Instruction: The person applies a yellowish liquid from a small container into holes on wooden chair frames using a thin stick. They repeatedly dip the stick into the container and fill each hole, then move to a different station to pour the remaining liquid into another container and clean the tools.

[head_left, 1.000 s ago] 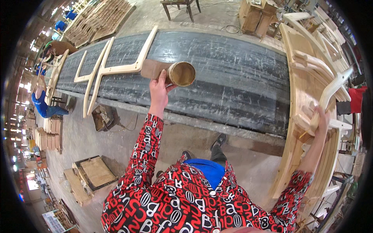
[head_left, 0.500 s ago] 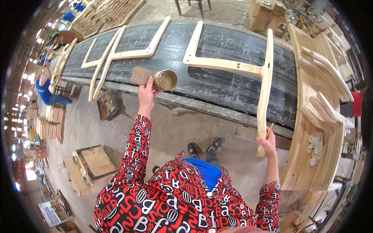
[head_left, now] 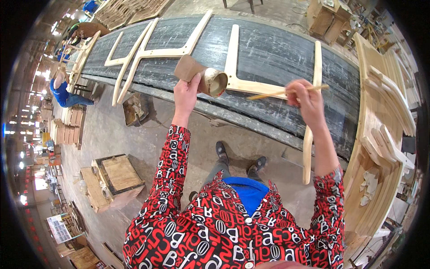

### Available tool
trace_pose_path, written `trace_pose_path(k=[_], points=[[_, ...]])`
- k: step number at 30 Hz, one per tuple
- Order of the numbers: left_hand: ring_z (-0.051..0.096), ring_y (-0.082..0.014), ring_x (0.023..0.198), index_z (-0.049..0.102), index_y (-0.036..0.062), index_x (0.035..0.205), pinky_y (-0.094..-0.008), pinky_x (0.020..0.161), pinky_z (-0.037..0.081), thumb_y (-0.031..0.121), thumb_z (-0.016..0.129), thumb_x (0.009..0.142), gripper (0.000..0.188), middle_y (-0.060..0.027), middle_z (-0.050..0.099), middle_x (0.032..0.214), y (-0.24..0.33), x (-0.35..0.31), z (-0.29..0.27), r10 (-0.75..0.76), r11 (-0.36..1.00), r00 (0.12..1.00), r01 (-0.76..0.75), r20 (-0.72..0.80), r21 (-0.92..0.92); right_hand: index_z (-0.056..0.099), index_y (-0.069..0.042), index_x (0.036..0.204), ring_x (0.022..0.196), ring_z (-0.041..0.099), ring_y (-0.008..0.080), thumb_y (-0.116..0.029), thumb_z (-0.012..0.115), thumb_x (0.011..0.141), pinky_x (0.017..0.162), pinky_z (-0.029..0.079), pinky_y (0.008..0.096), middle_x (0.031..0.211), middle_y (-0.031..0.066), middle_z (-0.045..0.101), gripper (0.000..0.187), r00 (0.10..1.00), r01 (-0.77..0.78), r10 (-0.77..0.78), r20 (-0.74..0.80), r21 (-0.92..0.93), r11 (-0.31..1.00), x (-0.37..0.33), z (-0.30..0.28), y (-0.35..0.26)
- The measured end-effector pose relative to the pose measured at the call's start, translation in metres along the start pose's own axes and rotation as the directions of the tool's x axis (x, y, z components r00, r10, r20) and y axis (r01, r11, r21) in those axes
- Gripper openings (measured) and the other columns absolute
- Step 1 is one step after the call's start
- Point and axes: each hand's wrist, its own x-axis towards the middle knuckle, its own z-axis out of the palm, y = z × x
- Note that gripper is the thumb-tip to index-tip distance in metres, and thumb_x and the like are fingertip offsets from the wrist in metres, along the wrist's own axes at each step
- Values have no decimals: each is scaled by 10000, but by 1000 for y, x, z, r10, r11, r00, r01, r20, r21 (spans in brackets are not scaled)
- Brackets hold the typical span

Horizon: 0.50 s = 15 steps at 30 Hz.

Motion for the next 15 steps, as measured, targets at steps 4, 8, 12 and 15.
trace_pose_path(k=[4, 8, 12, 15], points=[[578, -69, 695, 615, -13, 1002, -240, 589, 488, 236, 573, 892, 275, -45, 646, 824, 0, 13, -10, -56, 998, 997, 57, 47, -40, 577, -5, 867, 662, 558, 69, -147, 545, 893, 550, 429, 197, 707, 21, 571, 148, 979, 202, -201, 11, -15, 979, 53, 79, 14], [580, -71, 694, 614, -7, 1003, -234, 586, 497, 215, 576, 892, 251, -34, 638, 839, -8, 23, -22, -82, 994, 996, 84, 24, -66, 550, -11, 863, 662, 587, 81, -153, 531, 903, 543, 440, 207, 718, 34, 603, 149, 996, 91, -91, -9, 32, 995, 80, 118, 53], [585, -75, 705, 611, -2, 991, -233, 585, 507, 197, 574, 894, 224, -24, 627, 846, -24, 31, -39, -105, 985, 994, 100, -27, -139, 515, -25, 842, 656, 613, 97, -188, 507, 922, 525, 445, 205, 742, 61, 630, 182, 996, 61, -50, -78, 139, 988, 100, 135, 73], [595, -85, 749, 606, 21, 1009, -243, 593, 533, 201, 568, 894, 217, -23, 619, 897, -40, 37, -41, -116, 981, 993, 115, -3, -159, 510, -41, 822, 643, 623, 128, -220, 507, 922, 510, 458, 213, 748, 89, 633, 205, 984, -108, 149, -96, 339, 935, 111, 143, 94]])
